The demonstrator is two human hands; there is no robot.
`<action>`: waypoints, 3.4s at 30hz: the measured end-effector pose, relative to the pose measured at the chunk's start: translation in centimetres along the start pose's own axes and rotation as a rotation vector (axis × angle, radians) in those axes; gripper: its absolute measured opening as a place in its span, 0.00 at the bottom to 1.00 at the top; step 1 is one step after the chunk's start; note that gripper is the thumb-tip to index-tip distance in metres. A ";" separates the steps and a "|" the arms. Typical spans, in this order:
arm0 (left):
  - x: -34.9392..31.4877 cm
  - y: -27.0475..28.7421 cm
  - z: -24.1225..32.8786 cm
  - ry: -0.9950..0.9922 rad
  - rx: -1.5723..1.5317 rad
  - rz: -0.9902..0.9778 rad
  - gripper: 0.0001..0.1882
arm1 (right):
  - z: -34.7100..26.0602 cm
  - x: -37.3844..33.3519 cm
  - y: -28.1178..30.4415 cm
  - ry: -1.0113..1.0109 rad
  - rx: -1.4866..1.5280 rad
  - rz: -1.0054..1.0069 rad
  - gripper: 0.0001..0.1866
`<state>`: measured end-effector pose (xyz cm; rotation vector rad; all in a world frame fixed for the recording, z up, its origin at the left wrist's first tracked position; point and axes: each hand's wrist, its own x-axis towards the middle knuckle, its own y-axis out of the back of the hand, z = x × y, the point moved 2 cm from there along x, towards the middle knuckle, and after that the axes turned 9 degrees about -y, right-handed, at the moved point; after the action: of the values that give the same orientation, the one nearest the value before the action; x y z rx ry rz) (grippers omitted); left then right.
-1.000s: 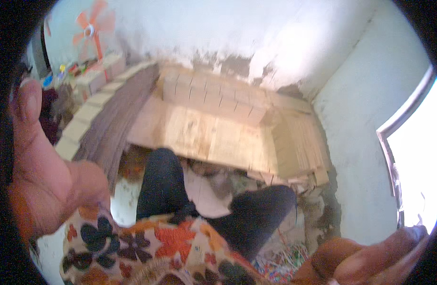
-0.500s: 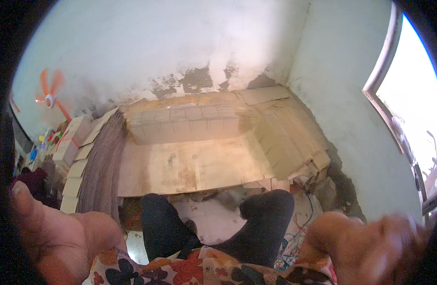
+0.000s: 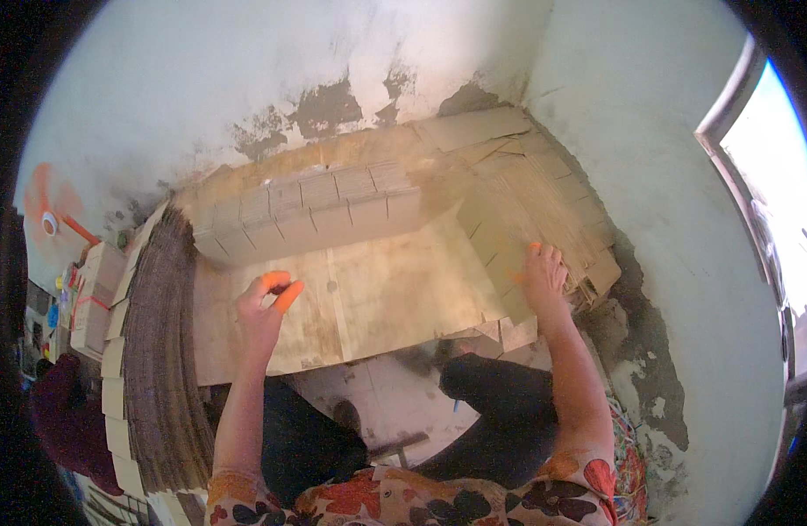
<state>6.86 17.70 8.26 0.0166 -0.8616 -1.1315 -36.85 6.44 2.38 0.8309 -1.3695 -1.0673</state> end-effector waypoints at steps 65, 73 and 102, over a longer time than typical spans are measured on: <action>10.7 -18.4 -10.5 -0.382 0.460 -0.466 0.08 | -11.4 -1.3 8.2 -0.114 0.820 0.250 0.24; 11.5 -17.5 -10.5 -0.489 0.549 -0.337 0.03 | -11.4 -1.2 8.2 -0.131 0.799 0.200 0.24; 6.0 -18.2 -0.8 -0.427 0.420 -0.843 0.08 | -12.4 -1.8 7.0 0.060 0.767 0.202 0.25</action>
<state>-5.96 4.25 3.58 0.5452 -1.5404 -1.7444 -23.63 8.93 7.44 1.2228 -1.7911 -0.3324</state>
